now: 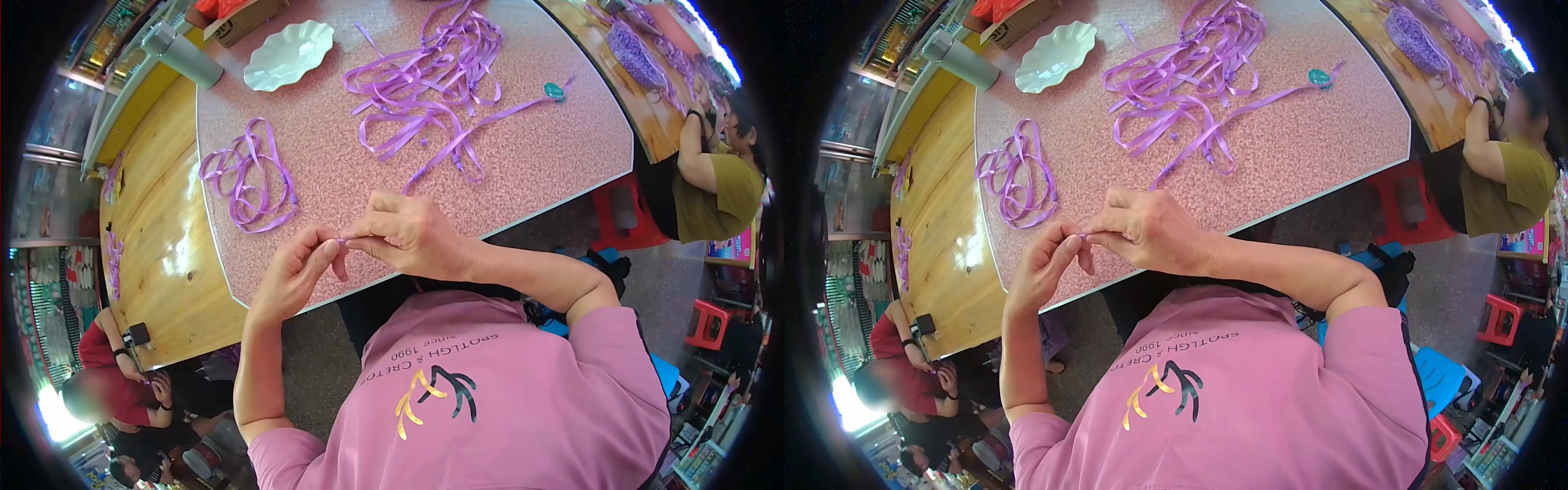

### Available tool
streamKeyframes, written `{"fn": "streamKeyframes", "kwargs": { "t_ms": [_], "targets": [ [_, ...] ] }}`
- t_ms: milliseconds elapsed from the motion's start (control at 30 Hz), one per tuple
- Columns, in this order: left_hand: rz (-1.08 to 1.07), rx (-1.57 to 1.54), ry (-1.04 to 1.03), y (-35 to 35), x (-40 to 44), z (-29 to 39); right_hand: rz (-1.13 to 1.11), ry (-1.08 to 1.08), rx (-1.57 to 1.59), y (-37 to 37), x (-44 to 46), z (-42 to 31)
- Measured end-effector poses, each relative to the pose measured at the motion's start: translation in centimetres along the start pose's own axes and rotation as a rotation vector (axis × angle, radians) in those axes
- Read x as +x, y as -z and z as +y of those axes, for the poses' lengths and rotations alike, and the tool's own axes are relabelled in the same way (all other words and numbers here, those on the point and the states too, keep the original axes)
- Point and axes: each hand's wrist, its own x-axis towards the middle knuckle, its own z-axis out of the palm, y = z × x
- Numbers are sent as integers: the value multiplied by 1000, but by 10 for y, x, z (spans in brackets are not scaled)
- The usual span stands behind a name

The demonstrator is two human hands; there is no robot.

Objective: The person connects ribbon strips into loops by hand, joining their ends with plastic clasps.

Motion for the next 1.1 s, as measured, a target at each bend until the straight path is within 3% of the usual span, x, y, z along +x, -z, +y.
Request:
{"fn": "streamKeyframes", "kwargs": {
  "t_ms": [33, 167, 267, 367, 433, 533, 667, 833, 933, 1100],
  "targets": [
    [40, 66, -12, -1, -4, -1, 37, 88, -50, -3, -3, 2],
    [97, 98, -12, -6, -8, -10, 86, 54, -1, -16, -9, 1],
    [174, -87, 14, -14, -9, -17, 93, 34, -24, -19, -12, -1],
    [125, 67, 58, -26, -8, -20, 111, 6, 21, -22, -16, 3],
    [317, 246, -103, -38, -6, -21, 154, 42, 71, -23, -18, 8],
    [415, 371, -190, -49, -5, -25, 117, 7, 60, -18, -21, 8],
    [422, 294, -188, -59, -4, -19, 132, 2, 103, -16, -25, 13],
    [279, -60, -5, -54, -2, -24, 119, 26, 120, -8, -27, 19],
    [226, 138, 25, -54, 4, -18, 139, 53, 145, -10, -30, 25],
    [300, 155, -45, -63, 10, -14, 169, -1, 189, -8, -31, 27]
  ]
}}
